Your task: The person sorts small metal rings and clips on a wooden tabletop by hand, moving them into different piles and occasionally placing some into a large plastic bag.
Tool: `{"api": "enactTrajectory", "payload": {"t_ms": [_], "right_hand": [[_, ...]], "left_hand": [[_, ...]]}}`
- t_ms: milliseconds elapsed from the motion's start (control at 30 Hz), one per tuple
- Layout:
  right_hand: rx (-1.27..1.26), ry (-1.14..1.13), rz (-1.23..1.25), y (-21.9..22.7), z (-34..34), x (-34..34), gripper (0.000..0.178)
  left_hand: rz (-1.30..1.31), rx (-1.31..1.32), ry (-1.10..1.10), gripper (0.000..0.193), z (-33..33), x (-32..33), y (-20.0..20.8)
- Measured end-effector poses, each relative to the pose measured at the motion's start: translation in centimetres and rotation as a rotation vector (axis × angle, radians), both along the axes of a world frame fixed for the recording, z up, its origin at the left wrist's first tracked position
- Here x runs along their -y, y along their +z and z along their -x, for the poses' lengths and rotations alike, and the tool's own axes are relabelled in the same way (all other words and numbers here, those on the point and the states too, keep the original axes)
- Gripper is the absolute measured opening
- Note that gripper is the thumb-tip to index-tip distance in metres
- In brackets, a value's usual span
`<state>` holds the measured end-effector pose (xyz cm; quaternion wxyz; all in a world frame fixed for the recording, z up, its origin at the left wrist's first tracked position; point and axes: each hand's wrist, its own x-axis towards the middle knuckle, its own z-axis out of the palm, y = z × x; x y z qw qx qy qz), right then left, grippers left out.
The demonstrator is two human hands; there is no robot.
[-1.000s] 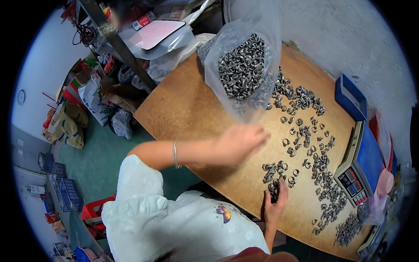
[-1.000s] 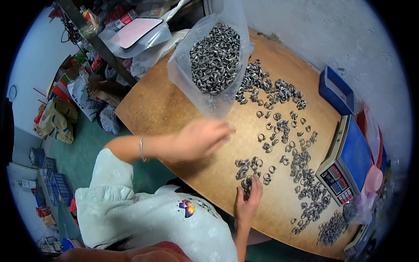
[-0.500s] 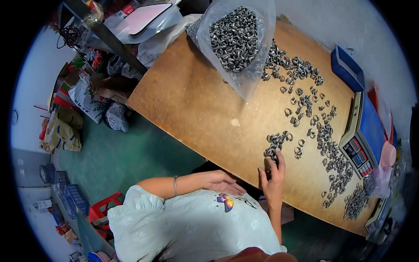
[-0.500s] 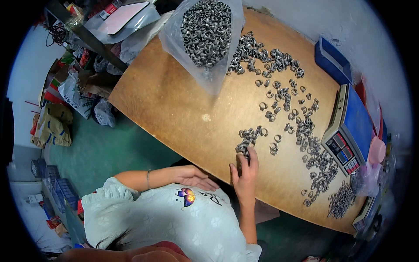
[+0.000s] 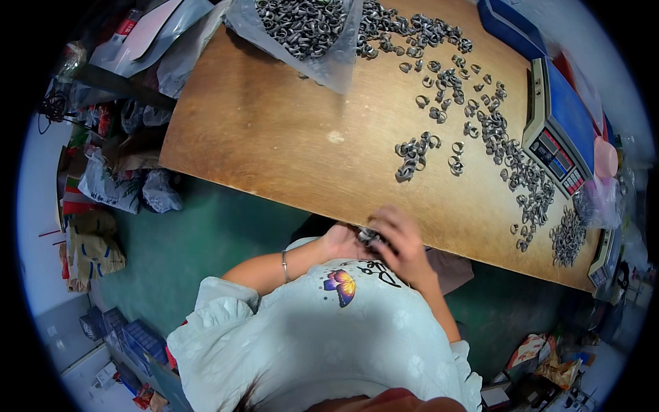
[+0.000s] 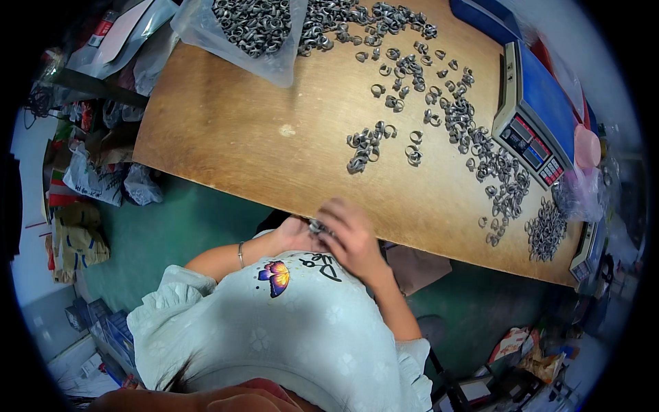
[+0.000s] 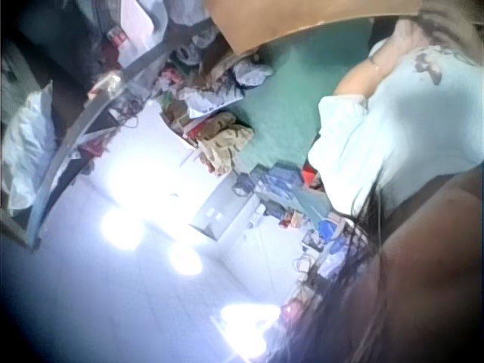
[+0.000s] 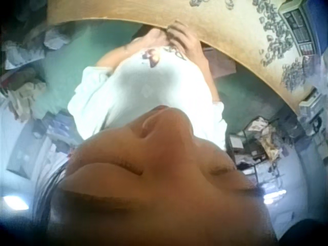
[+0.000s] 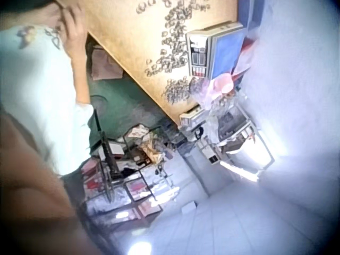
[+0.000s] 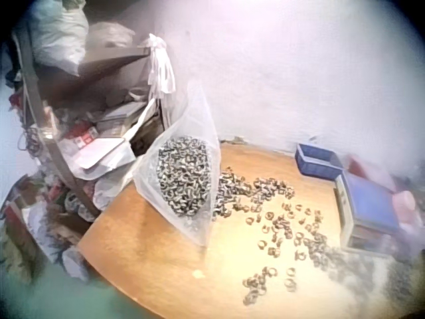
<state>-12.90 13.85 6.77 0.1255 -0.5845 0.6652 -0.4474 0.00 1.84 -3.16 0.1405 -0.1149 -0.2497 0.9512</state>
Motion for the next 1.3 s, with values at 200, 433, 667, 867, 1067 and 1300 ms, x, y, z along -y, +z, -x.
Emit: {"api": "enactTrajectory", "payload": {"t_ms": [200, 433, 667, 867, 1067, 1300], "right_hand": [[-0.363, -0.405, -0.149, 1.9, 6.8, 6.5, 0.046], [-0.128, -0.27, -0.031, -1.8, 5.1, 4.2, 0.021], [0.696, -0.555, 0.184, -1.3, 6.7, 3.0, 0.012], [1.124, -0.602, 0.288, -1.9, 8.6, 1.0, 0.023], [0.416, -0.581, 0.071, -2.0, 9.2, -1.5, 0.022], [0.64, -0.777, 0.061, -2.0, 9.8, -3.5, 0.019]], "left_hand": [[0.101, 0.197, -0.123, 0.05, 0.5, 0.6, 2.0], [0.465, 0.28, -0.191, 0.044, 0.6, 0.8, 4.7], [0.445, 0.025, -0.125, 0.062, 0.8, 1.0, 5.1], [0.367, -0.027, -0.121, 0.059, 0.7, 0.7, 4.7], [0.65, 0.237, -0.241, 0.041, 1.8, 0.3, 6.8], [0.731, 0.212, -0.251, 0.032, 1.4, 0.2, 5.8]]}}
